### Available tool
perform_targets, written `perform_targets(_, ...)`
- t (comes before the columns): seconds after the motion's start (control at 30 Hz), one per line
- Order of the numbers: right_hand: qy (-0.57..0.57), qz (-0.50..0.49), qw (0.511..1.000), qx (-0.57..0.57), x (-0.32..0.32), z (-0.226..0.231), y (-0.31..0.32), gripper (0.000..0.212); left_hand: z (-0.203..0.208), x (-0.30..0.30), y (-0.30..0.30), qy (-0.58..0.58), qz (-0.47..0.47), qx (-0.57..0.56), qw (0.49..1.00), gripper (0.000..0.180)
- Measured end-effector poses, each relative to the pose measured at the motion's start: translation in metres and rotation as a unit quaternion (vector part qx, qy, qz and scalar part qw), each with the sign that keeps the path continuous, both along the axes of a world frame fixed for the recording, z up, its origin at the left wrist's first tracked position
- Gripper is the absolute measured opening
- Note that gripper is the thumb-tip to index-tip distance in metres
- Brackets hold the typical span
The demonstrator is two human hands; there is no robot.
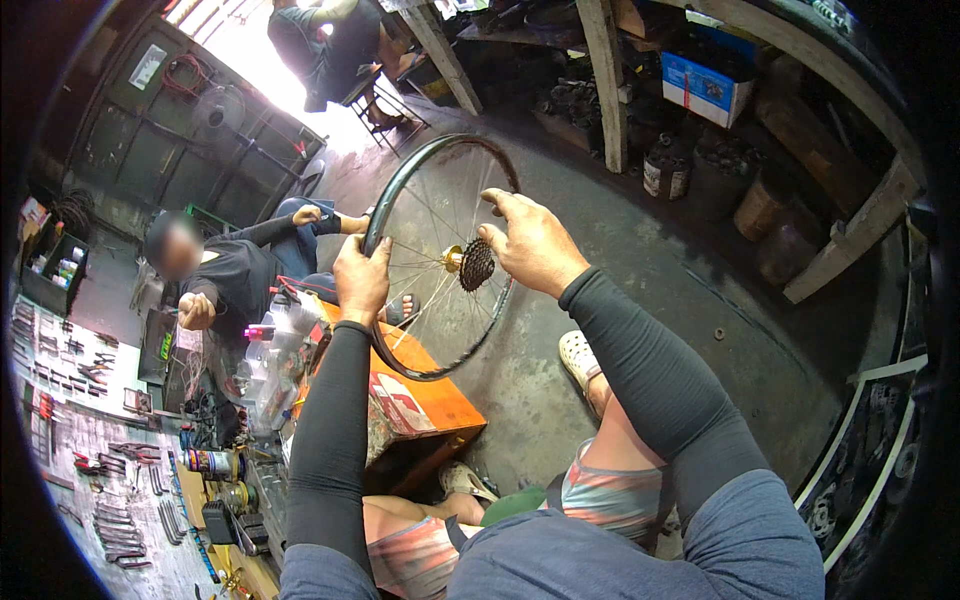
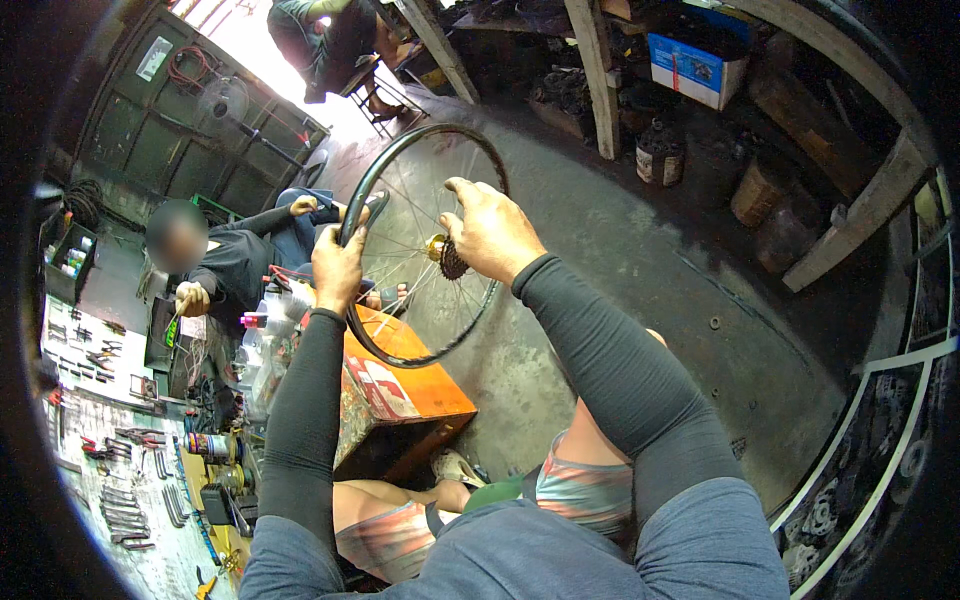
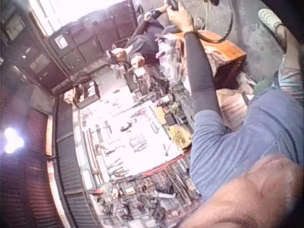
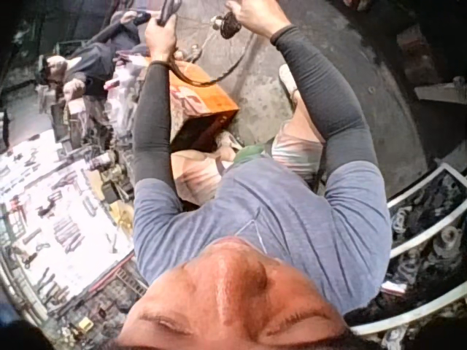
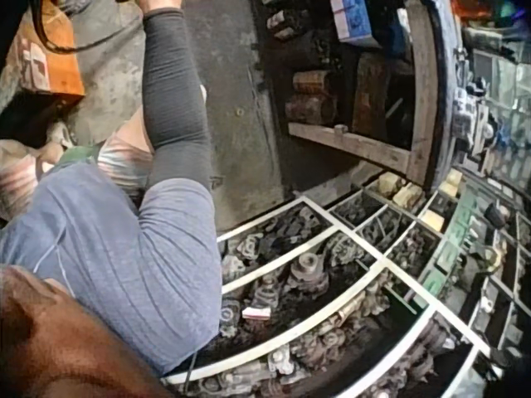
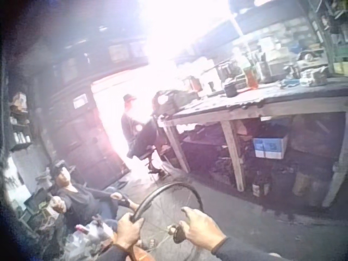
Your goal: The person holds a bicycle wheel and adjusts the spokes and hub area by hand. They rotate the wheel to inspect alignment and continue manipulating the hub and spokes throughout the clip.
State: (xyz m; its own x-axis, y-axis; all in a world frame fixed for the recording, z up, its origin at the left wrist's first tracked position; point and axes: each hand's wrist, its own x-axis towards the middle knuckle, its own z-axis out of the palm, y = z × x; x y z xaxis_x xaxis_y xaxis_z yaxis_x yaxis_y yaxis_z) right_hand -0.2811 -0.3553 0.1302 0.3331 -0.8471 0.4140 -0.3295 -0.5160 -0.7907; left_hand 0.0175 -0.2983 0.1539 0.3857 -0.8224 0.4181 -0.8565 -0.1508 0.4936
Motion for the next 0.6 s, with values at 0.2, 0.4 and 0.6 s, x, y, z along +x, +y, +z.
perform_targets(0.2, 0.002, 0.002, 0.999, 0.033, -0.005, -0.007, -0.01, 0.049, -0.003, -0.009, 0.025, 0.093, 0.029, -0.017, 0.995, 0.033)
perform_targets(0.4, 0.029, 0.012, 0.997, 0.068, -0.008, -0.006, -0.012, 0.052, -0.015, -0.039, 0.063, 0.282, 0.029, -0.03, 0.959, 0.025)
perform_targets(0.6, 0.07, 0.037, 0.994, 0.073, -0.007, -0.006, -0.005, 0.052, -0.069, -0.027, 0.109, 0.265, 0.086, -0.048, 0.959, 0.024)
